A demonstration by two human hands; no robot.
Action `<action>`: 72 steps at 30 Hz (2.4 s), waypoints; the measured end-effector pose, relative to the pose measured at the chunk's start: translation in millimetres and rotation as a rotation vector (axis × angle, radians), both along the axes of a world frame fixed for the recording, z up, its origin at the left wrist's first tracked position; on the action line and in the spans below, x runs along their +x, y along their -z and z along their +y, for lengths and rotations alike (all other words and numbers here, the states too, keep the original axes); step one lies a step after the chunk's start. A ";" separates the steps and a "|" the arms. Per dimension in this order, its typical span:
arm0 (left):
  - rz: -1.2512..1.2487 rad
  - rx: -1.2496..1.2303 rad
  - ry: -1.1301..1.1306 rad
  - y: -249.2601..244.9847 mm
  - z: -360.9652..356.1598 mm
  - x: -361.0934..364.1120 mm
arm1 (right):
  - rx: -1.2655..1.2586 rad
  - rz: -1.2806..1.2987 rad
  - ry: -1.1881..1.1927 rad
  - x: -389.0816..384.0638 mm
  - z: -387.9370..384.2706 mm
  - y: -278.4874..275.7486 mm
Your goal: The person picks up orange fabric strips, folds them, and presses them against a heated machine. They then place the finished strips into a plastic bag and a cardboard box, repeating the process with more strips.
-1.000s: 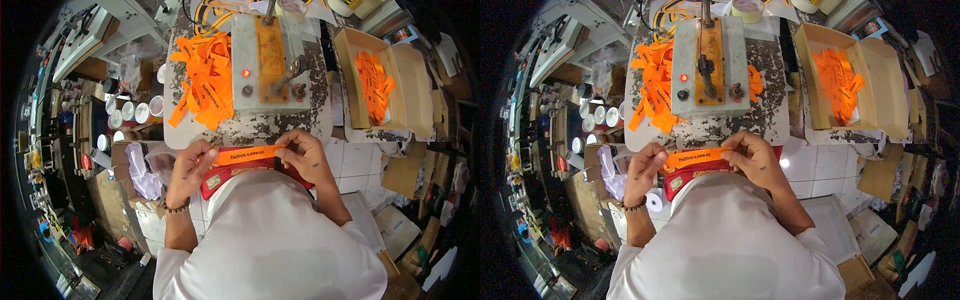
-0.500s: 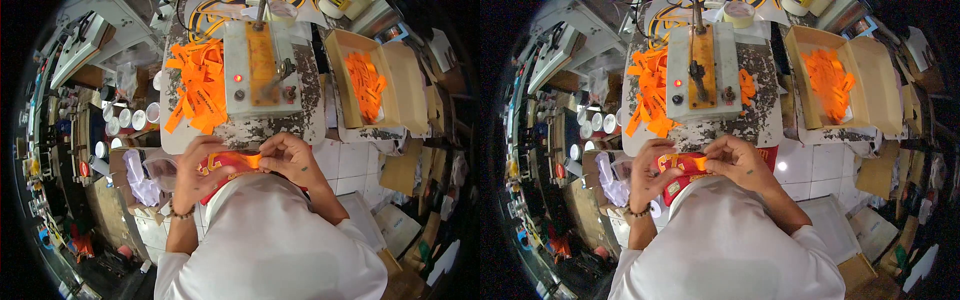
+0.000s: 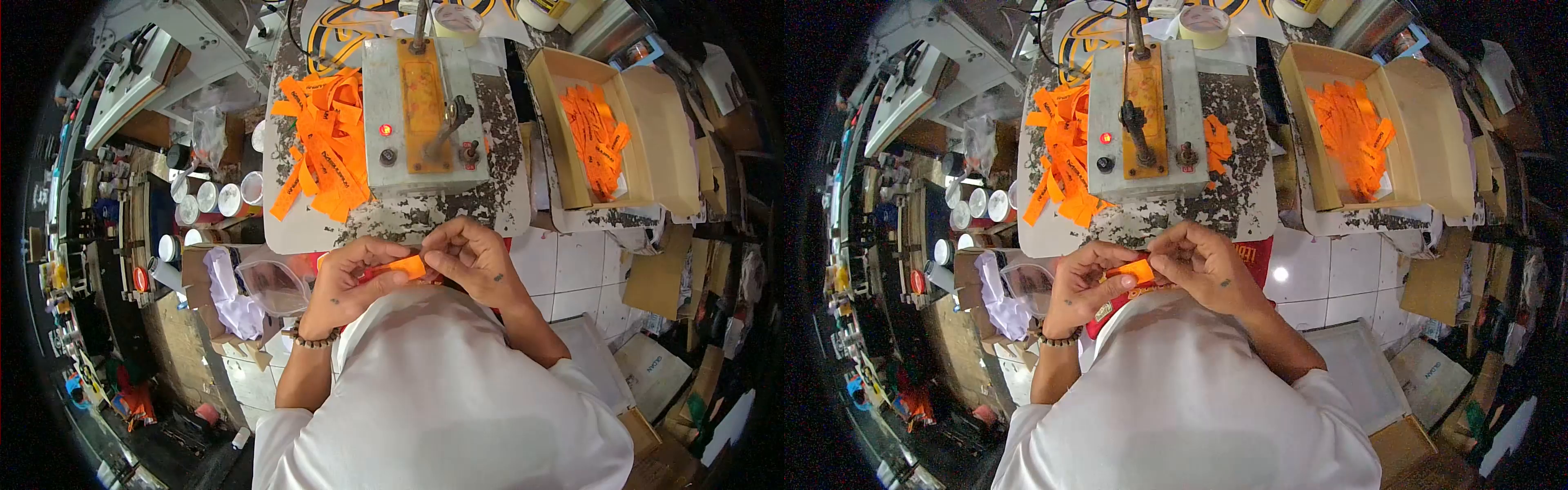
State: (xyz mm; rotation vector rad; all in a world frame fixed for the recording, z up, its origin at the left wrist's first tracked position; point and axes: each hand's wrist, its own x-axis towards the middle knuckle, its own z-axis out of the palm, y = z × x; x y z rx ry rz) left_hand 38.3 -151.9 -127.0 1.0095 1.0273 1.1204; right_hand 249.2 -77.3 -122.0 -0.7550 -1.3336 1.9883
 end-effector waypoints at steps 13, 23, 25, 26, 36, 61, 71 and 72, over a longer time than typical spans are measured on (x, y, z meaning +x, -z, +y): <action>0.182 0.172 -0.056 -81.5 14.1 1.5 | 0.435 -0.096 0.023 2.5 4.2 -68.7; 0.393 0.552 -0.272 -193.2 113.5 0.3 | 0.677 0.024 0.208 -23.3 100.3 -174.1; 0.342 0.500 -0.218 -182.2 143.3 -11.2 | 0.640 0.011 0.198 -28.5 122.4 -169.3; 0.289 0.440 -0.165 -173.4 153.9 -15.3 | 0.596 -0.005 0.185 -30.5 130.3 -163.9; 0.201 0.359 -0.217 -142.9 172.5 -15.3 | 0.457 0.036 0.170 -39.3 154.7 -134.8; 0.180 0.346 -0.317 -130.1 190.1 -16.7 | 0.452 -0.001 0.219 -48.0 172.3 -125.4; 0.153 0.322 -0.327 -127.6 194.4 -17.3 | 0.441 -0.012 0.220 -50.2 175.3 -123.0; 0.154 0.328 -0.322 -127.6 194.5 -17.5 | 0.438 -0.010 0.222 -50.3 175.5 -122.7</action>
